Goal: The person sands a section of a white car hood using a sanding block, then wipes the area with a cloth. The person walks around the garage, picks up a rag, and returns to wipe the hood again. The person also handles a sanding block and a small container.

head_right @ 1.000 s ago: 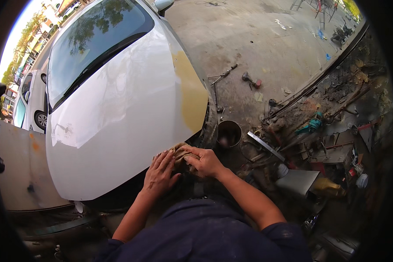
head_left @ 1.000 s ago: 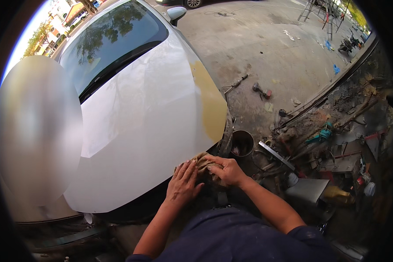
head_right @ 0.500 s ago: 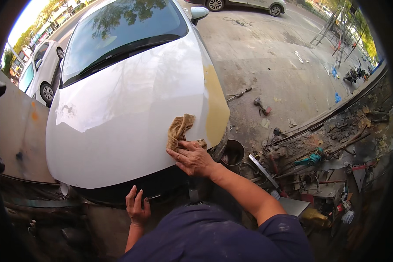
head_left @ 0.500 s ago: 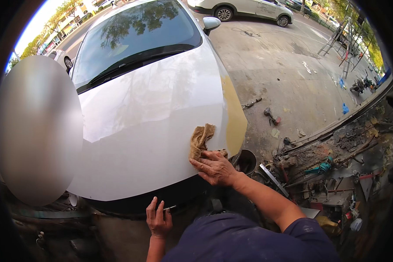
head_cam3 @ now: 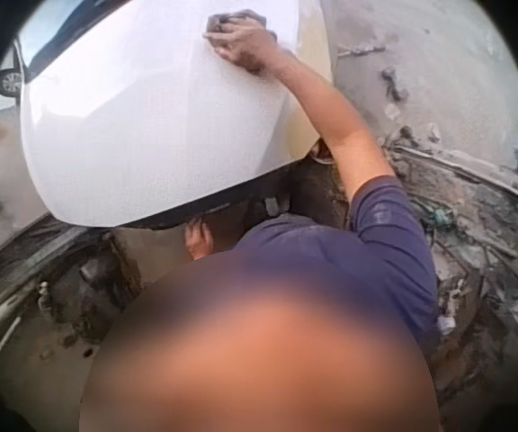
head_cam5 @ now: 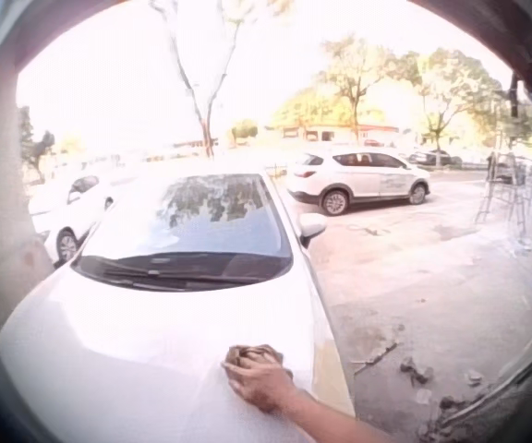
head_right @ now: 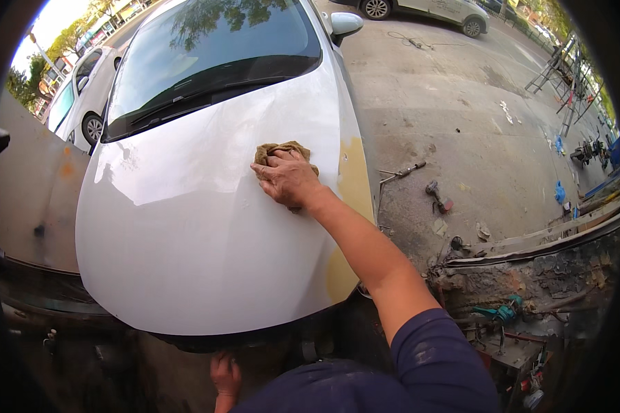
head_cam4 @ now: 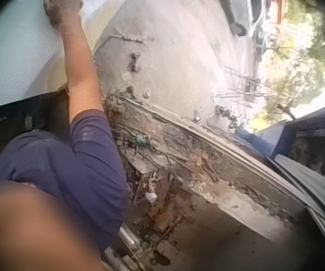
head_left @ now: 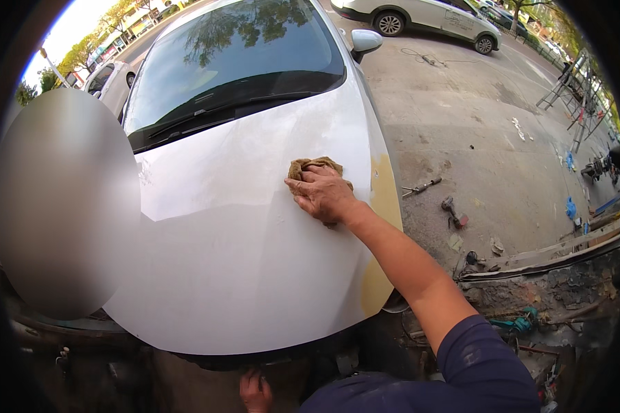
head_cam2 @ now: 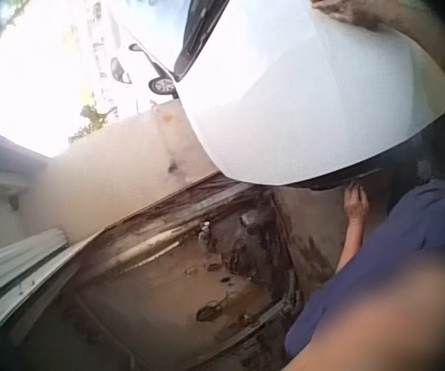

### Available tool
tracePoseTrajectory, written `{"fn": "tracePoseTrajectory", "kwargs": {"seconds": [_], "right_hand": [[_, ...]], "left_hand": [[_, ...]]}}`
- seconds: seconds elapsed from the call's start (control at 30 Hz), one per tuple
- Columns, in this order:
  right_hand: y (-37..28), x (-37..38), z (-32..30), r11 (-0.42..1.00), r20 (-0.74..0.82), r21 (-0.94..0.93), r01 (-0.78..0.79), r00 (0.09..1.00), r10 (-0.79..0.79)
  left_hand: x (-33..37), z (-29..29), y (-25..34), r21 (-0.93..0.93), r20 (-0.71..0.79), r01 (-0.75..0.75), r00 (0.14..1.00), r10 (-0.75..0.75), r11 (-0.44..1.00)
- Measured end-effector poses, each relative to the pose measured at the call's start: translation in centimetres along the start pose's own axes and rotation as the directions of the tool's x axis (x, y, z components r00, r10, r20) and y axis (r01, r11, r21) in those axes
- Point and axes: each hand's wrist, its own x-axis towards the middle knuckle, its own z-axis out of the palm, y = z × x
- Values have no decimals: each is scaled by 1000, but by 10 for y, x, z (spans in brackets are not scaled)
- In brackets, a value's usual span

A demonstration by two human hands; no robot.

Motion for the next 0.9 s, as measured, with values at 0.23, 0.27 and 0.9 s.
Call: {"fn": "tracePoseTrajectory", "kwargs": {"seconds": [0.23, 0.27, 0.9], "right_hand": [[192, 112, -5, 943, -54, -78, -322, 946, 319], [217, 121, -6, 928, -65, -83, -362, 932, 358], [74, -182, 13, 862, -468, 163, -480, 732, 495]], "left_hand": [[-128, -12, 27, 315, 193, 515, 788, -585, 797], [-147, -11, 35, 333, 174, 512, 792, -585, 792], [-166, 41, -111, 324, 655, 444, 532, -537, 835]]}}
